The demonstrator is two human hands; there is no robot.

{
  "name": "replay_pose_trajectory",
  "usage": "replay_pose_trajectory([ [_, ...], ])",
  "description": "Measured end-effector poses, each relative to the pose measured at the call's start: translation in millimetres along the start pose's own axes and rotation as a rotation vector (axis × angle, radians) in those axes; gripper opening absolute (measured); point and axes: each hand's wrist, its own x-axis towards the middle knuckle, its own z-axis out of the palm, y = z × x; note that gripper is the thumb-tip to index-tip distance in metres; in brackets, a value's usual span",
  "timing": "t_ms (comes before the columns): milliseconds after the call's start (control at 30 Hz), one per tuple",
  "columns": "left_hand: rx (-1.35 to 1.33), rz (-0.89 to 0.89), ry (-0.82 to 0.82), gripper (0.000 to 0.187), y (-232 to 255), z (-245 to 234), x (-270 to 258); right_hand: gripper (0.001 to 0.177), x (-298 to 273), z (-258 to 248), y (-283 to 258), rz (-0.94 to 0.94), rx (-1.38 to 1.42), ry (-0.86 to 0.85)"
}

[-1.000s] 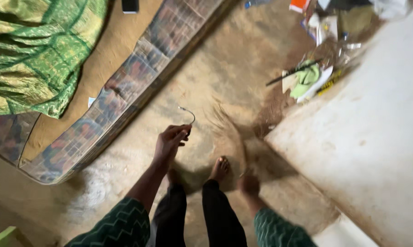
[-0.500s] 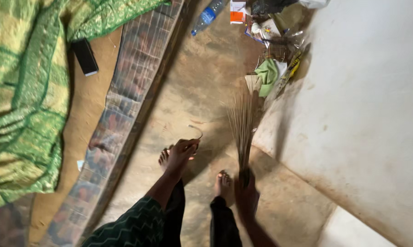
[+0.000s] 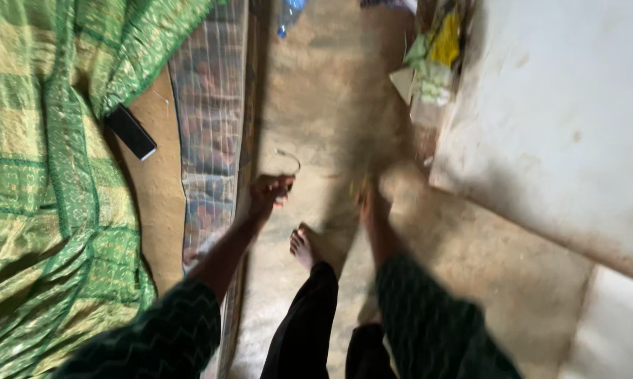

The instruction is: The person picks up trash by hand, places it into a plastic bag, and sweeps the floor with a broom.

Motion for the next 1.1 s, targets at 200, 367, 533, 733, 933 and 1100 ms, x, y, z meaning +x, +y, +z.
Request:
replay_pose_trajectory([
  [200,0.066,0.032,-0.088,0.02,33.7,12.3,13.6,0.015,-39.4,65.7,-116.7,-0.156,-0.385,0.012],
  [367,0.078,-0.034,-0.137,0.025,66.8,55.7,-19.5,0.051,-203.3,-46.1,-81.7,-0.366,-1.137,0.224],
  [533,0.142,-0.067,-0.24,0.029,62.2,65.0,-67.7,0.064,-322.2,-236.0,-47.9,0.08,-1.541,0.305],
  [733,0.285,-0.187,-0.167,0.027,-16.5,70.9,-87.0,0.07,-322.6,-368.5,-73.5,-0.041,-1.777,0.575],
  [933,0.334,-0.076,-0.182,0.026,-63.5,81.9,-85.0,0.054,-120.9,-399.3,-144.3,0.007,-1.082,0.567],
  [1100,0.201,-0.151,-0.214,0.025,-66.2,104.6,-102.4,0.027,-52.2,-335.6,-73.3,-0.009,-1.749,0.103],
])
